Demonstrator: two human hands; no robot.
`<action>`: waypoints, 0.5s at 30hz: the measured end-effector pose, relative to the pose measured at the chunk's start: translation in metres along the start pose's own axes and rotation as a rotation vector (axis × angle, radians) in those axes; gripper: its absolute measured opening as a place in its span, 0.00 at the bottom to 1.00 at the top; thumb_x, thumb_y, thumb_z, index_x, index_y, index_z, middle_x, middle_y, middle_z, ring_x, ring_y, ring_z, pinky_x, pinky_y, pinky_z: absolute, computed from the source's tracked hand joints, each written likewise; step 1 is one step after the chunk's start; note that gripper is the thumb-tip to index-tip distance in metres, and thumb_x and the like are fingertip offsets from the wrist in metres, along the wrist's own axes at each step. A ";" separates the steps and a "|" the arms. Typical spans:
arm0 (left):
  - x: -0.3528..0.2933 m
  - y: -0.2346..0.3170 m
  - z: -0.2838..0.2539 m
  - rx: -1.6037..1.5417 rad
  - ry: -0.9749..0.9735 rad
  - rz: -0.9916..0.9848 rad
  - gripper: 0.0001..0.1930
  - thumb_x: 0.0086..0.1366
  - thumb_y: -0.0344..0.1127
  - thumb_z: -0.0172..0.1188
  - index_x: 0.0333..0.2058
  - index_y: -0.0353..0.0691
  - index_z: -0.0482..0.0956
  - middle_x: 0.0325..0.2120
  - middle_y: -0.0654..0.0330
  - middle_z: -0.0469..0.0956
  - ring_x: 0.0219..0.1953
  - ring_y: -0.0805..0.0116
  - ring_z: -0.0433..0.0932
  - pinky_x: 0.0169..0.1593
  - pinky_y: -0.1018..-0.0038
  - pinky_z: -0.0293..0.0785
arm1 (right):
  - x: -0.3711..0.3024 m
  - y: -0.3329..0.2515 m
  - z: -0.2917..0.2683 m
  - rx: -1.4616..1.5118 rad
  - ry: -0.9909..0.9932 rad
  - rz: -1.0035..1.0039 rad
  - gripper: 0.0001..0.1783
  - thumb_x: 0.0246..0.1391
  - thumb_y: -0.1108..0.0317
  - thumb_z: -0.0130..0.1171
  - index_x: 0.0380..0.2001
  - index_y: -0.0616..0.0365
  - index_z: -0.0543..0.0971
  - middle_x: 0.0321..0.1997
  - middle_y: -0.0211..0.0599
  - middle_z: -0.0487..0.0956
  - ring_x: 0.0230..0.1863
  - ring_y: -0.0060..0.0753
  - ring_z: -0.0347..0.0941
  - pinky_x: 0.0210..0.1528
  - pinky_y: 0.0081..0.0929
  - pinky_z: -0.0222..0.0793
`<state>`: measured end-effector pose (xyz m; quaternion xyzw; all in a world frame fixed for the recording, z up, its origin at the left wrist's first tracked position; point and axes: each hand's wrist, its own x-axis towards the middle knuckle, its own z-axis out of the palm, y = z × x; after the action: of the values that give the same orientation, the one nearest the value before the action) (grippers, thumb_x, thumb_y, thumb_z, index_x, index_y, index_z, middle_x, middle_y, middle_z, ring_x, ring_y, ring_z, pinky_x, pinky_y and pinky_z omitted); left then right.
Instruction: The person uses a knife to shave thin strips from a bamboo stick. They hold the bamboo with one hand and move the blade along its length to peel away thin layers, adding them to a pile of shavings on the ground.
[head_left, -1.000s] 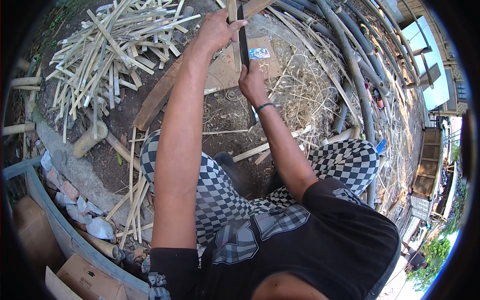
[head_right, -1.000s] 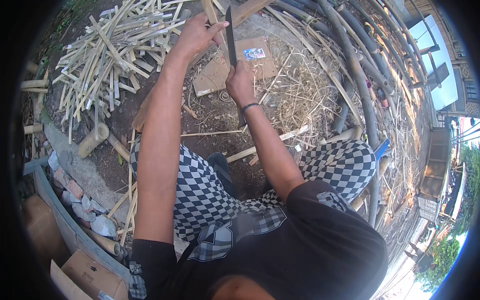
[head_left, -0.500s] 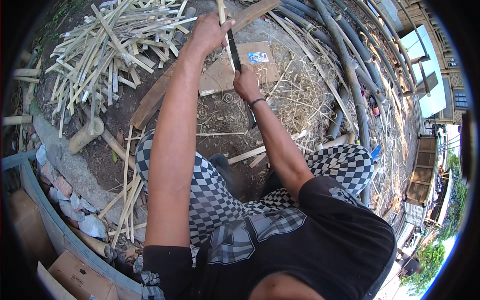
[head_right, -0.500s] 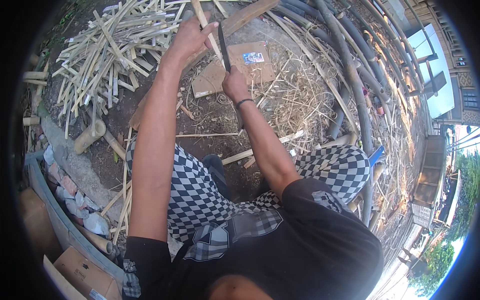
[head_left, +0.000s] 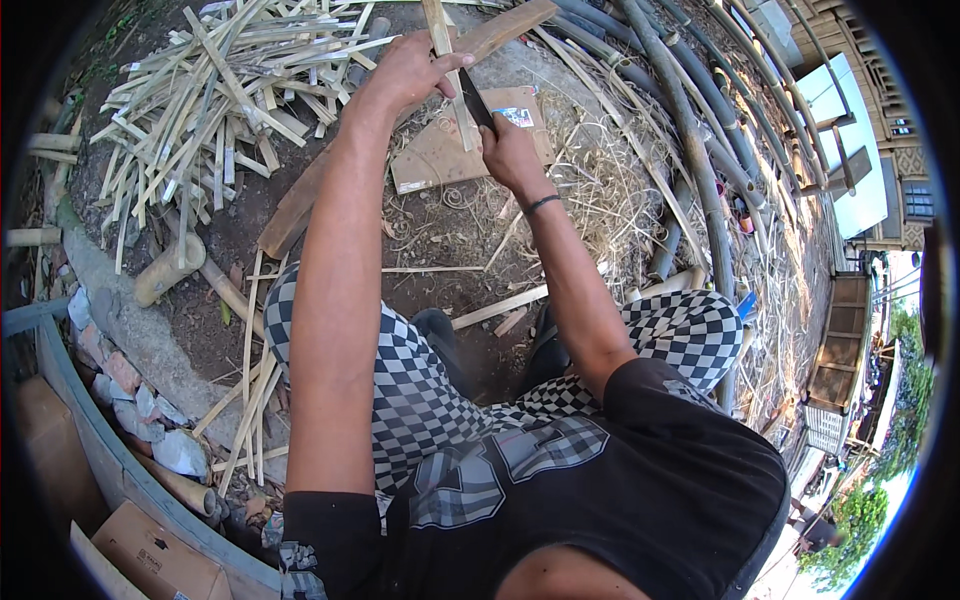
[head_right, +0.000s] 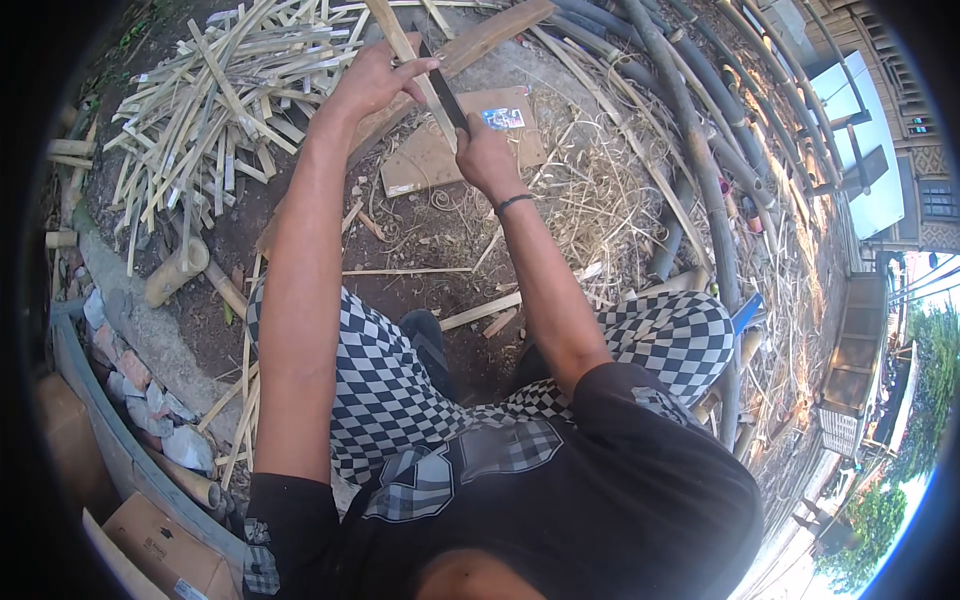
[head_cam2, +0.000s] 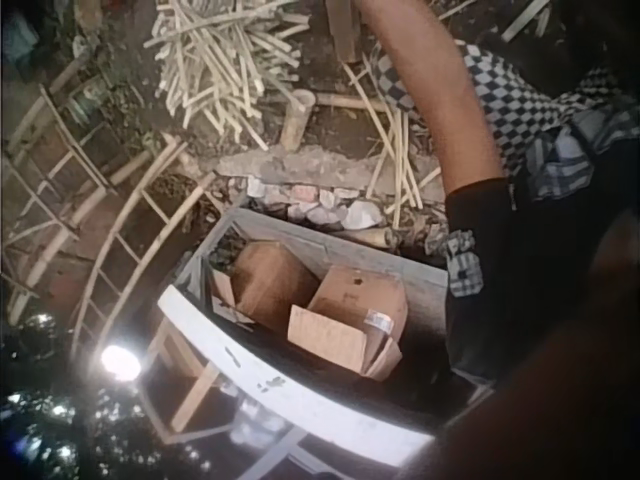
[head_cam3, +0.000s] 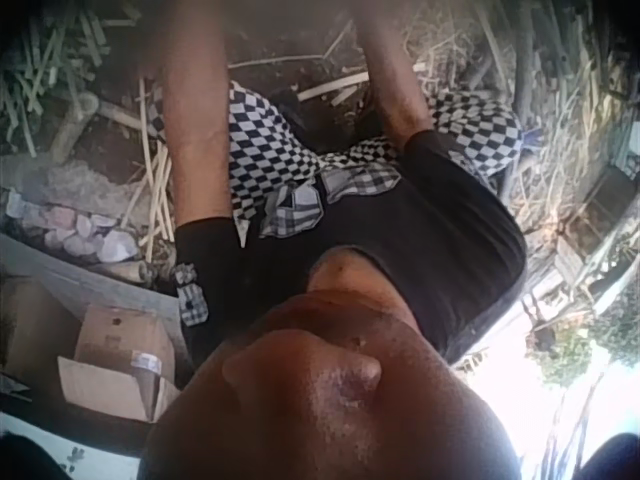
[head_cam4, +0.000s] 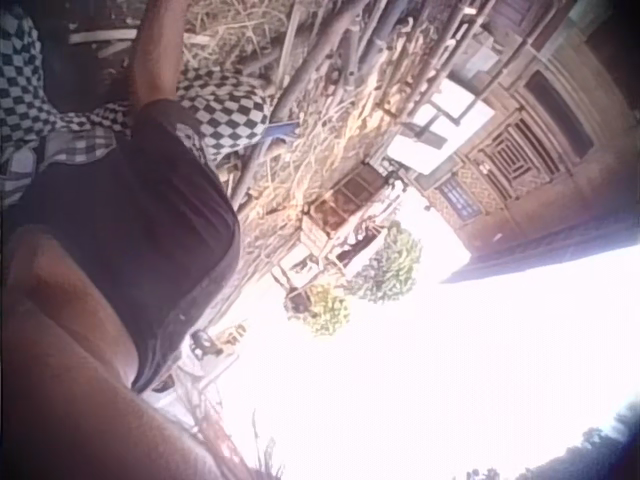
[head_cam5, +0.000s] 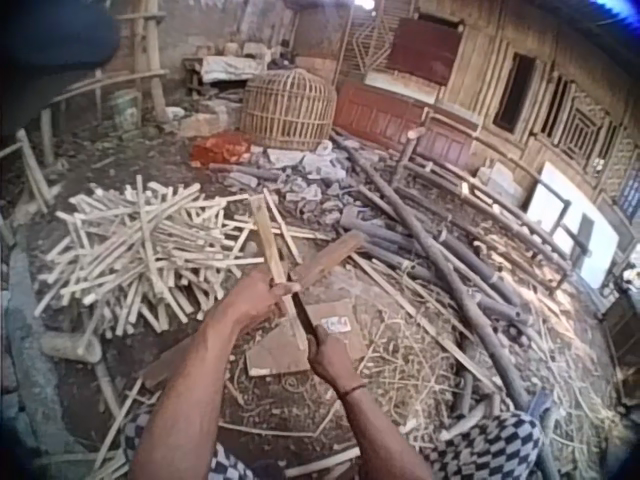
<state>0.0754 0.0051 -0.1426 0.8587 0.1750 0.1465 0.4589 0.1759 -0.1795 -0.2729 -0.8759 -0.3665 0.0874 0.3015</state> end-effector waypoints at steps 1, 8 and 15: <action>0.000 0.000 0.000 -0.029 -0.003 0.046 0.42 0.61 0.57 0.64 0.59 0.24 0.68 0.45 0.43 0.81 0.33 0.63 0.87 0.58 0.65 0.71 | -0.002 0.002 0.003 -0.010 -0.076 0.046 0.17 0.61 0.62 0.51 0.43 0.66 0.74 0.36 0.65 0.79 0.43 0.67 0.76 0.48 0.55 0.71; 0.003 0.001 -0.001 -0.018 -0.041 -0.055 0.42 0.61 0.59 0.63 0.61 0.28 0.67 0.27 0.52 0.85 0.40 0.65 0.85 0.59 0.68 0.68 | -0.009 0.013 0.008 -0.196 -0.138 0.053 0.16 0.62 0.61 0.50 0.41 0.65 0.74 0.36 0.65 0.79 0.42 0.68 0.76 0.48 0.57 0.70; 0.004 0.001 -0.001 0.040 -0.023 -0.001 0.40 0.61 0.58 0.64 0.60 0.28 0.69 0.38 0.46 0.84 0.38 0.63 0.86 0.56 0.67 0.71 | -0.020 0.027 0.031 0.014 -0.020 0.039 0.14 0.61 0.62 0.51 0.37 0.65 0.73 0.35 0.67 0.78 0.36 0.71 0.75 0.42 0.59 0.69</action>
<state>0.0786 0.0077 -0.1410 0.8693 0.1733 0.1329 0.4435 0.1659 -0.1935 -0.3147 -0.8798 -0.3517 0.1043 0.3023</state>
